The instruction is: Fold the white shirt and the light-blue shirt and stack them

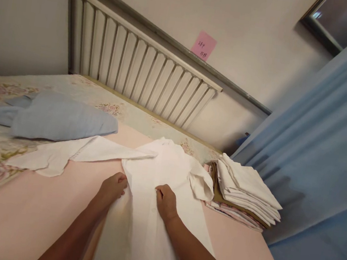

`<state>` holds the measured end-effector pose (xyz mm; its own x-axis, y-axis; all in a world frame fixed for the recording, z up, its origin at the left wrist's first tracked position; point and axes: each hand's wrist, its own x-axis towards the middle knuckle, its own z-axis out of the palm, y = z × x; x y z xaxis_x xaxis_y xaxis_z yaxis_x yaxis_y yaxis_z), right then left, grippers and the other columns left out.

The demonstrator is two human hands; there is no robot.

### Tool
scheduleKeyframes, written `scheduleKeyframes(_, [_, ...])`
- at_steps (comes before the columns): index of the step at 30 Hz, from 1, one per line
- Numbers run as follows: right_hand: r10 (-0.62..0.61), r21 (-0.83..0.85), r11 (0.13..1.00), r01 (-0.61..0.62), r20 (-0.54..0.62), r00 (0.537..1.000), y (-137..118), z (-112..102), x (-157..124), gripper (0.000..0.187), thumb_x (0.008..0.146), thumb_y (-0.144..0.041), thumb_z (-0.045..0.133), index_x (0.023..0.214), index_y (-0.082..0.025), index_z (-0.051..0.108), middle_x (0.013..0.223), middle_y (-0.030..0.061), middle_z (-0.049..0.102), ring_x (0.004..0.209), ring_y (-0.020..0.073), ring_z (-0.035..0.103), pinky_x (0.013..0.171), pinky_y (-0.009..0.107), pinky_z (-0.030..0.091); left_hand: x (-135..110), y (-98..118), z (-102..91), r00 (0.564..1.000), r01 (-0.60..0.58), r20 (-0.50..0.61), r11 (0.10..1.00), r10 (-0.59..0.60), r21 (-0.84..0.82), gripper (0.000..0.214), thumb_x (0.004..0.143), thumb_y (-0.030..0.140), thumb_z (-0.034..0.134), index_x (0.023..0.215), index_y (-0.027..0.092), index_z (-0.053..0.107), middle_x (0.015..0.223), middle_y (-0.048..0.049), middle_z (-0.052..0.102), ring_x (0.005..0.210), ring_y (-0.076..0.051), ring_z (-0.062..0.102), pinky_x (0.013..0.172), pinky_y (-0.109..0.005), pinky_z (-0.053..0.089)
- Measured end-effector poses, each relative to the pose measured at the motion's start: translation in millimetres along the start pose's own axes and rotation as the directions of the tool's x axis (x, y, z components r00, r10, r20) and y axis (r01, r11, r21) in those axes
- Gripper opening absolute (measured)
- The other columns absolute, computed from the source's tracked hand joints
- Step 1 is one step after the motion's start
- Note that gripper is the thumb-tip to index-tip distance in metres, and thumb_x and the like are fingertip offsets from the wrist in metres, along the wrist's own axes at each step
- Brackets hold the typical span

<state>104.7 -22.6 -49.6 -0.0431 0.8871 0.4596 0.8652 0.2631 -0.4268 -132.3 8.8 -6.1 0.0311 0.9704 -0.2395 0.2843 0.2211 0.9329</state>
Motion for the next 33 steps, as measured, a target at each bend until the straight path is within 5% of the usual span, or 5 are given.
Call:
scheduleKeyframes(19, [0.008,0.075,0.997,-0.007,-0.017,1.000,-5.0,-3.7,-0.3,0.026,0.081,-0.010,0.044,0.094,-0.021,0.065,0.086,0.0029,0.062,0.082,0.0149,0.058,0.078,0.026,0.046,3.6,-4.9,1.5,1.000,0.007,0.014,1.000,-0.007,-0.023,0.013,0.067,0.030,0.050,0.075,0.021,0.055,0.073,0.0002,0.064,0.055,-0.012,0.060,0.048,-0.020,0.045])
scheduleKeyframes(33, [0.036,-0.004,0.999,-0.036,-0.006,0.999,-7.4,-4.7,0.9,0.021,0.077,-0.012,0.045,0.087,-0.021,0.062,0.076,-0.0008,0.058,0.066,0.0125,0.053,0.065,0.024,0.043,0.0,-1.7,1.4,1.000,-0.002,0.013,1.000,0.002,-0.027,0.011,0.069,0.029,0.049,0.075,0.021,0.054,0.074,-0.0007,0.064,0.057,-0.012,0.060,0.049,-0.019,0.043])
